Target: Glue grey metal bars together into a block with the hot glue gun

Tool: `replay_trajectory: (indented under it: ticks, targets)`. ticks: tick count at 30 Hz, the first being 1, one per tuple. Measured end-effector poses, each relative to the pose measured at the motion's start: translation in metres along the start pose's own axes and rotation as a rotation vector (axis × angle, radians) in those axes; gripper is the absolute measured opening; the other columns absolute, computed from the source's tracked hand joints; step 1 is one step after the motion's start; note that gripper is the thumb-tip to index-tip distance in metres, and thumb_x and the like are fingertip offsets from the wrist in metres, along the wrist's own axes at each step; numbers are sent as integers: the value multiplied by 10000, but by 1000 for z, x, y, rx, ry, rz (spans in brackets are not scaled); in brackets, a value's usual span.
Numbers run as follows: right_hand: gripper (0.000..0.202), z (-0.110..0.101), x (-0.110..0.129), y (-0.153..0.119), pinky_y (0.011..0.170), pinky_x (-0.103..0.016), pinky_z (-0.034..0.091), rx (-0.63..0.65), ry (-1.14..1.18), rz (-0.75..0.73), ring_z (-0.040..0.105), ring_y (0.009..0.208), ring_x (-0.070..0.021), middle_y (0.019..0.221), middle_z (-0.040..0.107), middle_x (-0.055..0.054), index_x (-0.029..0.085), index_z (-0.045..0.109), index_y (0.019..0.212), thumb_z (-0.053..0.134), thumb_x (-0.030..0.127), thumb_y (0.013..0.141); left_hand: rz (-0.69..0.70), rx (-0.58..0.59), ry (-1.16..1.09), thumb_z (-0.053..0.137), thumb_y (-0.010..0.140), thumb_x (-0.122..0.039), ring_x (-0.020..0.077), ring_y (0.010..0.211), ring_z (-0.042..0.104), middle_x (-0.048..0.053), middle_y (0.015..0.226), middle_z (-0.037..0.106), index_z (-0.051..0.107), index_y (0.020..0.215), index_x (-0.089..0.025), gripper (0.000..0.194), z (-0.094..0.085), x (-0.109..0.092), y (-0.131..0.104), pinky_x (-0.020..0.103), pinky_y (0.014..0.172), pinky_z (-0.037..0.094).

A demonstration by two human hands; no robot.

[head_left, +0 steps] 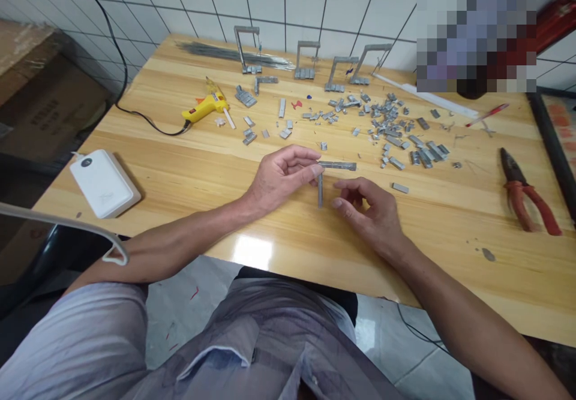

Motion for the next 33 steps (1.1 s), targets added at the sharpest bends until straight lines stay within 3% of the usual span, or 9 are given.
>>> replay_trajectory:
  ticks: [4,12,16,22,27,30,33]
  targets:
    - [186,5,2,1,593,-283,480,67,-10,-55,601,646,-137,783,708,-1,227,748,1043,721,391,959,17,3,62,833,883,-463,146,800,789,35,971,802,726,1107,-177,379,1,-2,-3,278,768,662]
    - [102,8,4,1,598,-268,455,114,-53,-94,592,634,-130,724,678,11,211,725,915,696,298,957,68,7,107,847,867,-440,152,858,788,56,1026,809,747,1096,-182,359,8,-5,-10,265,815,647]
    - [67,6,6,1,580,-264,447,73,-25,-93,565,606,-123,713,657,21,216,696,885,680,241,945,63,101,151,865,843,-446,138,827,742,72,1041,793,740,1131,-173,416,10,-7,-9,264,795,607]
    - [66,5,6,1,576,-259,449,31,-82,-166,579,614,-125,712,654,19,215,683,881,700,222,944,-18,281,310,830,863,-444,107,671,590,9,814,708,756,903,-176,280,17,-6,-7,234,620,464]
    - [79,0,1,2,611,-275,482,-27,-180,-217,625,652,-143,732,687,3,208,742,997,694,264,969,-89,216,305,799,870,-491,115,674,565,-3,756,670,765,895,-160,334,11,-5,-3,236,624,430]
    - [79,-12,-5,5,623,-283,490,-155,-209,-169,619,639,-139,745,719,-2,219,754,949,684,248,971,-116,139,324,809,853,-492,113,670,551,-3,751,677,757,865,-148,348,4,-3,2,233,619,412]
    - [98,-25,-12,8,620,-292,486,-251,-226,-129,605,621,-141,733,721,2,227,756,880,683,224,946,-62,89,391,819,843,-391,116,685,564,0,768,694,761,850,-154,245,-2,2,8,232,636,420]
Point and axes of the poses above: each hand's wrist, its own y-axis towards the middle knuckle, its own z-axis out of the palm, x = y × z, the point moved 3 cm from there along y, towards the middle knuckle
